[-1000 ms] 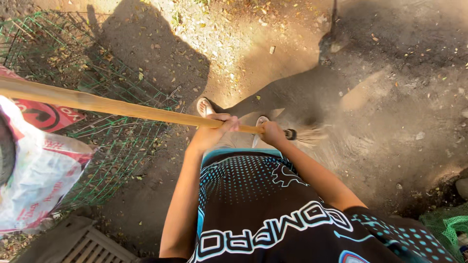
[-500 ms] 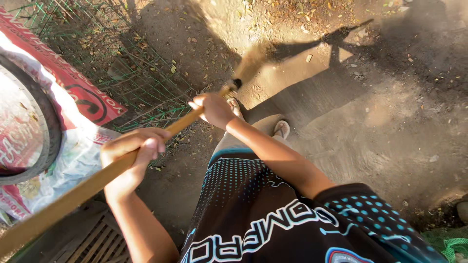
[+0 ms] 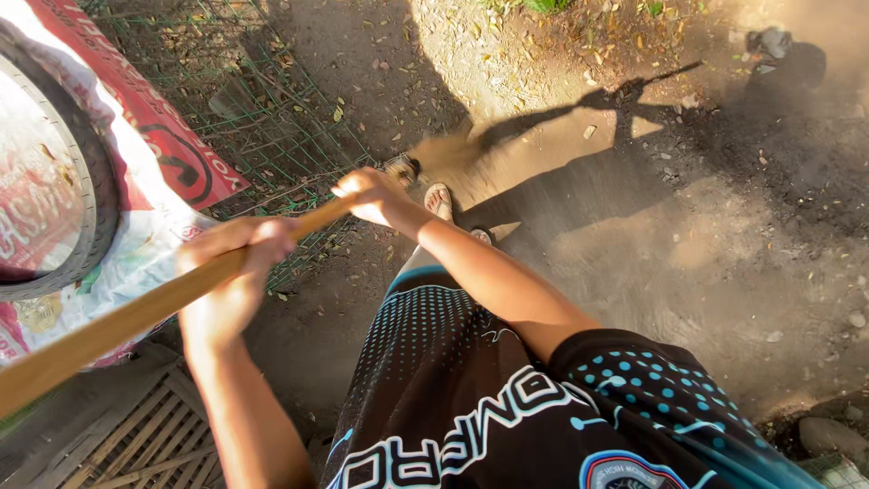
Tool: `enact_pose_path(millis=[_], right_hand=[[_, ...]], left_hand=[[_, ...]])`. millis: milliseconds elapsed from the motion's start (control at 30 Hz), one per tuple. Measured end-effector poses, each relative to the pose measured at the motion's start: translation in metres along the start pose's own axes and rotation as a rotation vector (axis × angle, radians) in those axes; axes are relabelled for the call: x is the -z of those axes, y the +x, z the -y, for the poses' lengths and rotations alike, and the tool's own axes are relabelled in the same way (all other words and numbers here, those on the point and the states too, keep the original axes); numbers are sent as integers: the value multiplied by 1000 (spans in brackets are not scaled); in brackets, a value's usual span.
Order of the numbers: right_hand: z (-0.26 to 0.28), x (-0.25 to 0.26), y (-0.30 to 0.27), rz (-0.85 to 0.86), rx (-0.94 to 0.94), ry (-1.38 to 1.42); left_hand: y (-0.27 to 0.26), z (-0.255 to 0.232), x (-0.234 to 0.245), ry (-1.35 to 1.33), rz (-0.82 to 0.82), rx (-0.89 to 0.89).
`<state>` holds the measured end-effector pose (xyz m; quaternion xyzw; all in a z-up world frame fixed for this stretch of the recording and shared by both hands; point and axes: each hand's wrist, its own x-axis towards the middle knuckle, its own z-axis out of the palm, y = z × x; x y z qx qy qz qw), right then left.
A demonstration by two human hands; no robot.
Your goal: The person sweeps dirt and fallen leaves on the ground using a broom.
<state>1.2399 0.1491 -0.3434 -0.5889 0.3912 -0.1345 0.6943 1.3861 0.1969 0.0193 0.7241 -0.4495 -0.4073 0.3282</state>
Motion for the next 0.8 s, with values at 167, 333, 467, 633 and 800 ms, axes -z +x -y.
enact_pose_path(millis=[167,333,467,633,800], right_hand=[[106,35,-25,-108,228,-491],[98,111,-82,-239,257,-585],[33,196,-111,-191,-253,-726],[3,260,-60,-145,311,-813],[113,242,14,-72,401,-668]], left_hand=[[-5,-50,9,-149,23,-278],[24,-59,-36,-154,208,-315],[71,-52,-128,-278,307,-71],[107,-77,-165,-143,181,-73],[111,-141,-109,-87,-36,-138]])
